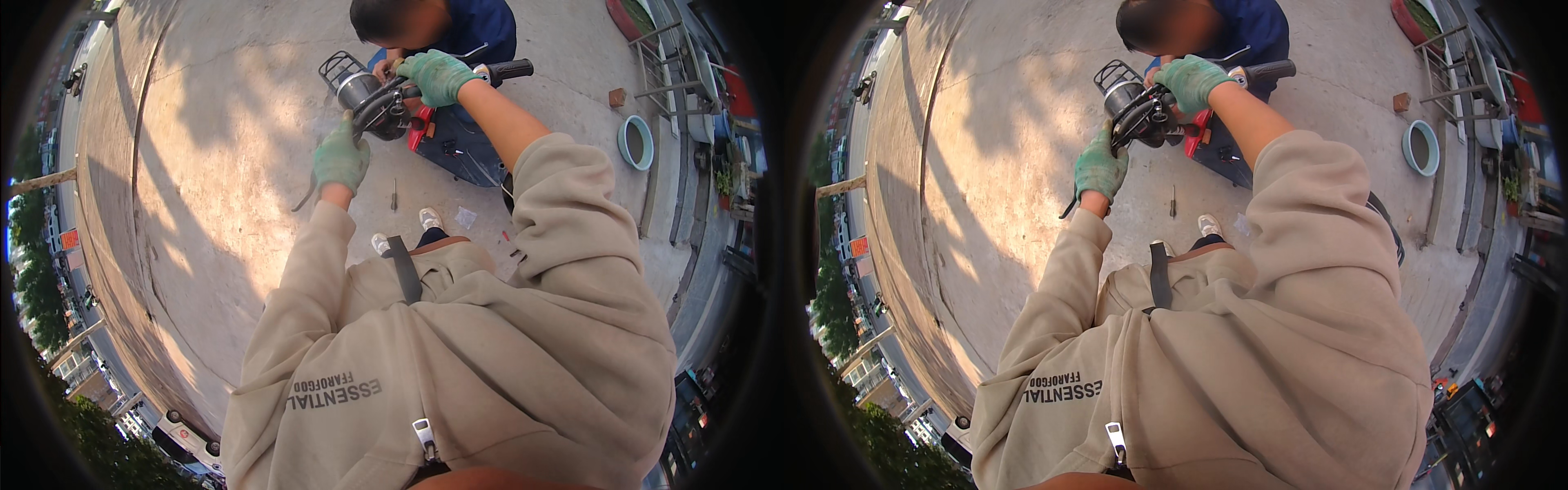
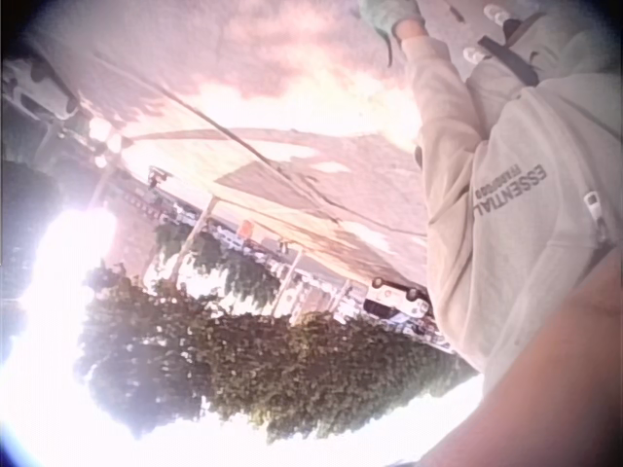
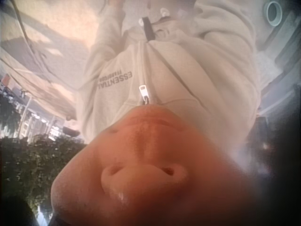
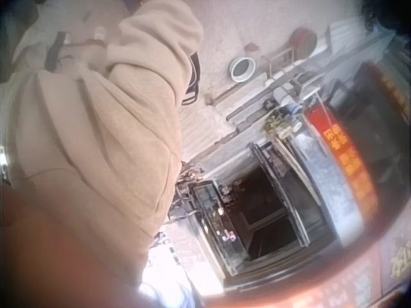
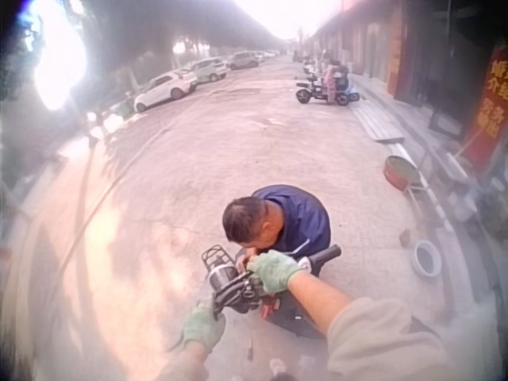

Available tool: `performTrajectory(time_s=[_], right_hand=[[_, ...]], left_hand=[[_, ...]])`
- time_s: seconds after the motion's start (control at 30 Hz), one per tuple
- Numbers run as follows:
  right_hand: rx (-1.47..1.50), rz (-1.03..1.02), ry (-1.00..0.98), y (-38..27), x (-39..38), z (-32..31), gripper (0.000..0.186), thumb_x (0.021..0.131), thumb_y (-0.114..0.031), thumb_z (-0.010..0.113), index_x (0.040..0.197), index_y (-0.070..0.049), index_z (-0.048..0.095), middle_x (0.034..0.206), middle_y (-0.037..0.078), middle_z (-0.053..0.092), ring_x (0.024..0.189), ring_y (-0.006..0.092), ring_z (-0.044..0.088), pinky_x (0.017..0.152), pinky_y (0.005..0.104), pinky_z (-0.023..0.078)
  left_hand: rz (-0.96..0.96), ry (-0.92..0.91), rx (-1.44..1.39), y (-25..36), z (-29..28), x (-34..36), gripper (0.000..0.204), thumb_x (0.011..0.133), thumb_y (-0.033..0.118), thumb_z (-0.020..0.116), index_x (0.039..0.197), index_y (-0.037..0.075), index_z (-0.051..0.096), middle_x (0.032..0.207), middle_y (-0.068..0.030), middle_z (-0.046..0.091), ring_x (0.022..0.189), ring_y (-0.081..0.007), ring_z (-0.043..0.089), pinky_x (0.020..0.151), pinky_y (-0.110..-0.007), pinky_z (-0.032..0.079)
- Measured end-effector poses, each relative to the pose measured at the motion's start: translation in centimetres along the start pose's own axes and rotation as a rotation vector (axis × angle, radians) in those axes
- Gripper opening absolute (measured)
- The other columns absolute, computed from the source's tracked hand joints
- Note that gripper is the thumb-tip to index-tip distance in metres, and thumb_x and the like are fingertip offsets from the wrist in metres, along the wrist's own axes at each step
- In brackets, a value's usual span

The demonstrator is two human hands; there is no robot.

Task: The person repairs a red electric scooter outdoors, using a wrench and screwdriver to adjust the rear wheel and handlebar area. They remove a wheel, tighten bolts, and reattach components while another person assists nearby.

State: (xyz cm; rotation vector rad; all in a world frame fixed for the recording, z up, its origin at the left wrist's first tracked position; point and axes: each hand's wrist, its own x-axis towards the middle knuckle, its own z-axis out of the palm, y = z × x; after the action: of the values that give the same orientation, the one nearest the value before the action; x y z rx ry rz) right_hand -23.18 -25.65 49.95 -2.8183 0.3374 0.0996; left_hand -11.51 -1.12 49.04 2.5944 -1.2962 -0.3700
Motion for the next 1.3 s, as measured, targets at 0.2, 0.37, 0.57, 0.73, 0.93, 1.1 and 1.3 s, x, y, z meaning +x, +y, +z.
performTrajectory(time_s=[0.2, 0.37, 0.57, 0.73, 0.93, 1.1, 1.3], right_hand=[[0.005, 0.019, -0.013, 0.1, 0.2, 0.2, 0.051, 0.065, -0.018, 0.083, 0.113, -0.011, 0.067, 0.114, 0.014, 0.066, 0.110, 0.0316, 0.065, 0.096, 0.0396, 0.050], [-0.054, -0.069, 0.016, 0.3, -0.1, 0.2, 0.040, 0.079, -0.016, 0.072, 0.118, -0.012, 0.061, 0.107, 0.012, 0.065, 0.103, 0.0319, 0.064, 0.091, 0.0419, 0.048], [-0.083, -0.082, 0.034, 0.2, -0.1, 0.1, 0.038, 0.079, -0.018, 0.071, 0.115, -0.012, 0.062, 0.106, 0.012, 0.065, 0.103, 0.0307, 0.064, 0.090, 0.0407, 0.048], [-0.027, -0.016, -0.010, -0.2, -0.1, -0.3, 0.058, 0.065, -0.017, 0.079, 0.120, -0.015, 0.061, 0.116, 0.012, 0.066, 0.110, 0.0306, 0.064, 0.096, 0.0399, 0.049], [-0.037, -0.047, -0.011, -0.3, -0.2, -0.6, 0.053, 0.066, -0.017, 0.079, 0.116, -0.013, 0.062, 0.112, 0.012, 0.066, 0.108, 0.0308, 0.065, 0.093, 0.0410, 0.049], [-0.055, -0.079, 0.019, 0.2, -0.1, 0.0, 0.036, 0.079, -0.017, 0.072, 0.113, -0.010, 0.065, 0.107, 0.012, 0.066, 0.103, 0.0305, 0.064, 0.091, 0.0411, 0.048], [-0.043, -0.055, 0.002, 0.3, 0.0, 0.3, 0.036, 0.080, -0.016, 0.071, 0.114, -0.009, 0.065, 0.108, 0.012, 0.065, 0.105, 0.0312, 0.063, 0.091, 0.0415, 0.048]], left_hand=[[-0.018, 0.010, -0.011, 0.1, 0.0, 0.1, 0.061, 0.084, 0.022, 0.062, 0.143, 0.012, 0.051, 0.115, -0.0190, 0.069, 0.102, -0.0374, 0.066, 0.090, -0.046, 0.053], [-0.007, 0.029, -0.006, 0.0, 0.2, 0.1, 0.061, 0.084, 0.022, 0.062, 0.143, 0.012, 0.051, 0.113, -0.0189, 0.069, 0.101, -0.0373, 0.067, 0.089, -0.046, 0.053], [0.018, 0.033, 0.020, -0.2, 0.4, 0.2, 0.059, 0.086, 0.024, 0.061, 0.143, 0.010, 0.050, 0.111, -0.0181, 0.069, 0.101, -0.0357, 0.066, 0.089, -0.046, 0.053], [-0.023, 0.008, 0.058, 0.1, 0.2, 0.2, 0.058, 0.089, 0.028, 0.058, 0.142, 0.005, 0.050, 0.108, -0.0171, 0.069, 0.103, -0.0329, 0.066, 0.089, -0.044, 0.052], [-0.018, 0.055, 0.042, 0.3, 0.3, 0.0, 0.050, 0.092, 0.031, 0.058, 0.134, 0.004, 0.055, 0.108, -0.0178, 0.069, 0.102, -0.0344, 0.066, 0.089, -0.045, 0.052], [-0.019, 0.081, 0.017, 0.0, 0.8, -0.1, 0.044, 0.092, 0.031, 0.059, 0.128, 0.005, 0.058, 0.105, -0.0174, 0.069, 0.098, -0.0355, 0.067, 0.086, -0.046, 0.052], [0.005, 0.130, 0.032, -0.4, 1.2, 0.0, 0.036, 0.090, 0.029, 0.063, 0.118, 0.007, 0.062, 0.103, -0.0197, 0.069, 0.093, -0.0401, 0.066, 0.080, -0.050, 0.053]])
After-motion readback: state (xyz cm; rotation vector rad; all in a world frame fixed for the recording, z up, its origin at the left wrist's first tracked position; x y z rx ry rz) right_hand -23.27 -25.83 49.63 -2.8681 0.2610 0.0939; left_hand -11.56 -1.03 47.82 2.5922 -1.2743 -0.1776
